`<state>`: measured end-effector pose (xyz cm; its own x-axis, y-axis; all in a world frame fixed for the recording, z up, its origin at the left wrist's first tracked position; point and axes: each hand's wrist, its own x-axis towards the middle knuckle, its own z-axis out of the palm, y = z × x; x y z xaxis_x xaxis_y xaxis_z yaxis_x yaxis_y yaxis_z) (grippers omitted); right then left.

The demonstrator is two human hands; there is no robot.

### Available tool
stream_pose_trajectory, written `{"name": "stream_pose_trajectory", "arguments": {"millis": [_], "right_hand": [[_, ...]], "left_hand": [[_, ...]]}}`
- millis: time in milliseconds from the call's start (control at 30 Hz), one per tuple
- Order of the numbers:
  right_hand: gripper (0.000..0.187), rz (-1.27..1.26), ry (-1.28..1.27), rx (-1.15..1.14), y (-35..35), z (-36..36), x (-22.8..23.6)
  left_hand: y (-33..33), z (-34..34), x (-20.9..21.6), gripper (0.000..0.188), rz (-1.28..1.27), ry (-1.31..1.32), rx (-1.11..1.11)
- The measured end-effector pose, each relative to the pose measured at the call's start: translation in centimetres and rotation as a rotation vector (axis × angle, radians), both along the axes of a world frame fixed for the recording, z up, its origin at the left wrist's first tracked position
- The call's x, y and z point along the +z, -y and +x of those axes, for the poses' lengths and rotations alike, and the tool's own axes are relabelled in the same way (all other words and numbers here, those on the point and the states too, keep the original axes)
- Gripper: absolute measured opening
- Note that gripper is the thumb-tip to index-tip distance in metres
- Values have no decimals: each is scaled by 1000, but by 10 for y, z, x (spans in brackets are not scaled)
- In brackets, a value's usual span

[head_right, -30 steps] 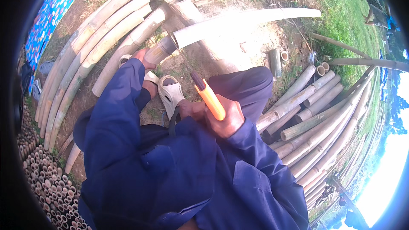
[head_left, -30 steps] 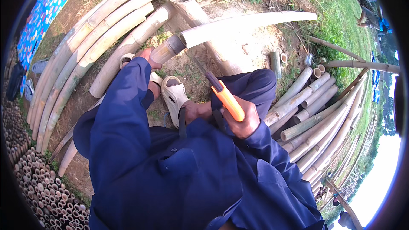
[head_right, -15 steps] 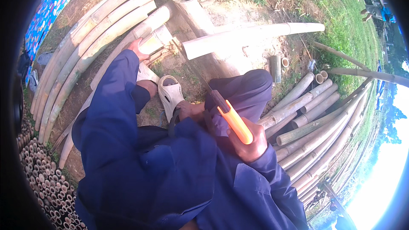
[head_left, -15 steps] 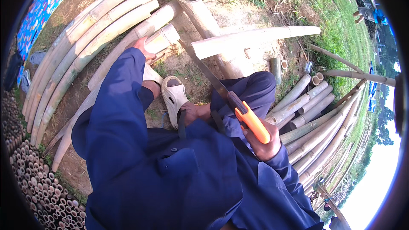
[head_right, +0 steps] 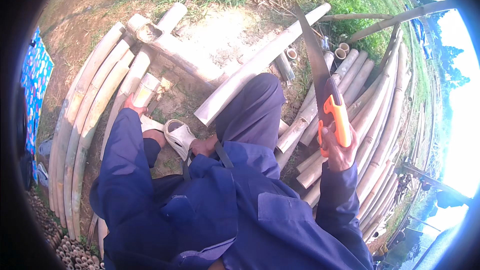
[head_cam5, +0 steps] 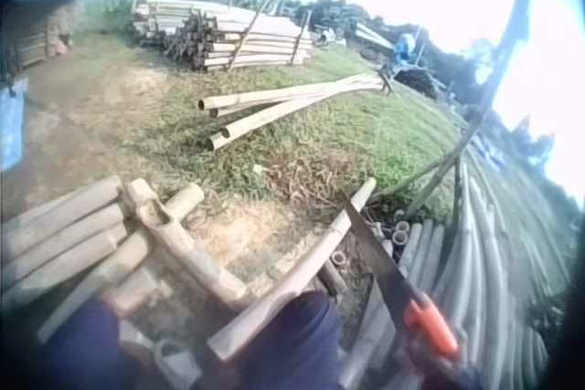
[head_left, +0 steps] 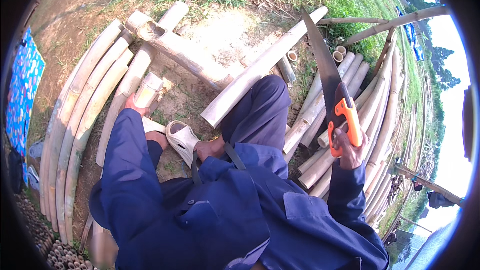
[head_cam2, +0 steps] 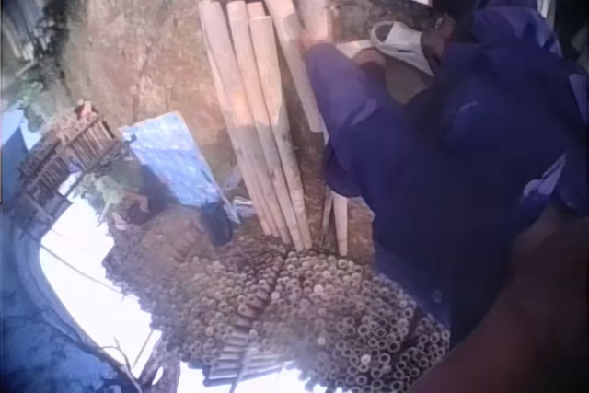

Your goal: The person sits on the ground and uses a hand saw to cut bamboo poles into shorter sections. They repeatedly position a pole on a support, saw through it, then move the cut piece aside and select another pole to cut.

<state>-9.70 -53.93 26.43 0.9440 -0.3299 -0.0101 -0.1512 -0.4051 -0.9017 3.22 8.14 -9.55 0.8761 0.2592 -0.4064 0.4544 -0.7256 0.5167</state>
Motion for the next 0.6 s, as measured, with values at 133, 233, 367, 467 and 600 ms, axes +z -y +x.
{"name": "stream_pose_trajectory", "arguments": {"millis": [133, 233, 367, 467, 600], "right_hand": [[15, -144, 71, -80, 63, 16, -114], [24, -492, 88, -67, 63, 27, -160], [23, -640, -23, -50, 63, 44, -221], [25, -673, -136, 10, 64, 32, -258], [49, -833, -443, 355, 83, 41, -285]], "left_hand": [[17, 10, 5, 118, 49, -12, 5], [10, 0, 14, 110, -11, 63, -23], [-42, -10, 44, 90, 71, 372, -46], [-68, 3, 142, 79, 197, 252, 21], [-129, -41, 272, 70, 344, 219, 48]]}}
